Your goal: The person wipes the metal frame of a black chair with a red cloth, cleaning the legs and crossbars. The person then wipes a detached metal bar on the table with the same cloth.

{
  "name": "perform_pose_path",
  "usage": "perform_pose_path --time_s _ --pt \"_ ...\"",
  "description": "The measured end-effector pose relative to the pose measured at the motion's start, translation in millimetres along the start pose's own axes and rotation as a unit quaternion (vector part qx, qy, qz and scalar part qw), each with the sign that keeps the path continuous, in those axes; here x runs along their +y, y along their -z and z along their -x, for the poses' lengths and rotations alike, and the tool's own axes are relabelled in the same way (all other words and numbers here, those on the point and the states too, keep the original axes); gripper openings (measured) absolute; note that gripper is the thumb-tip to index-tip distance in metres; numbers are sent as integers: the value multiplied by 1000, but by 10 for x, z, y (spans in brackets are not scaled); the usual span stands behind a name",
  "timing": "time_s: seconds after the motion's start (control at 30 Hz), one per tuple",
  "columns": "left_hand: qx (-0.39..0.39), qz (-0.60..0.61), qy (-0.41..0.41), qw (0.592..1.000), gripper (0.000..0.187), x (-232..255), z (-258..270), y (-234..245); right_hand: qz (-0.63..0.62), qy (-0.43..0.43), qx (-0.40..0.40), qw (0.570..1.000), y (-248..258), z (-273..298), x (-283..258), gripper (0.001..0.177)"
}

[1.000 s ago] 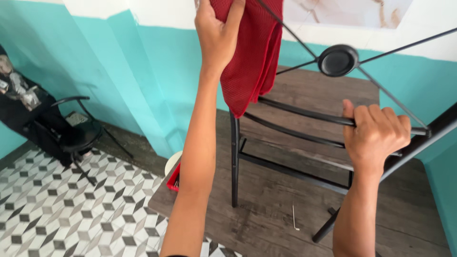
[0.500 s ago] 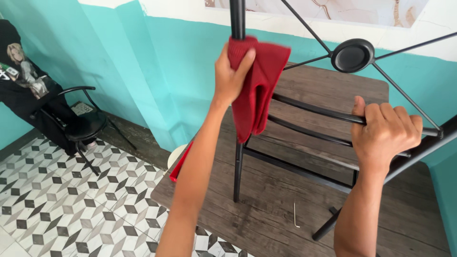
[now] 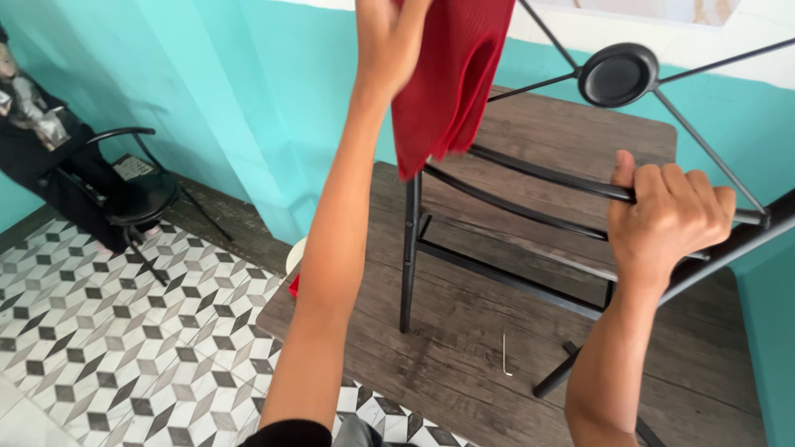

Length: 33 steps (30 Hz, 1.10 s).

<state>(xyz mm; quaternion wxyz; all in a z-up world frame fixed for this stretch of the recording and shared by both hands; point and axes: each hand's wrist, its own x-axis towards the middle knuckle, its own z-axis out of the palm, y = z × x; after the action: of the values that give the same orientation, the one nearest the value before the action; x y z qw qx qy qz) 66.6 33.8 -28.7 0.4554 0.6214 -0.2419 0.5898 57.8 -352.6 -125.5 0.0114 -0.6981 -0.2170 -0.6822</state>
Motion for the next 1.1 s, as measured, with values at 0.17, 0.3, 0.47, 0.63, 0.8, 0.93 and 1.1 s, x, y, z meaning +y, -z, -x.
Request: perform_pose_path --time_s 0.17,0.3,0.47,0.63,0.8,0.93,1.1 --pt "17 66 96 993 38 215 978 -40 -9 -16 9 1000 33 -18 -67 53" --pt "44 50 145 987 42 62 1651 -60 -9 -14 13 1000 61 -52 -76 51" --pt "60 44 197 978 41 124 1892 -82 -7 -1 20 1000 49 -51 -58 52" --pt "65 88 165 980 44 405 1303 -103 -5 -6 28 1000 14 -65 -59 53" --pt "20 153 117 981 44 524 723 -40 -2 -5 37 999 -4 -95 -46 54" --pt "19 113 90 989 43 427 809 -53 6 7 28 1000 -7 -55 -28 59" --pt "12 101 141 985 42 216 1388 -29 10 0 31 999 -27 -57 -36 60"
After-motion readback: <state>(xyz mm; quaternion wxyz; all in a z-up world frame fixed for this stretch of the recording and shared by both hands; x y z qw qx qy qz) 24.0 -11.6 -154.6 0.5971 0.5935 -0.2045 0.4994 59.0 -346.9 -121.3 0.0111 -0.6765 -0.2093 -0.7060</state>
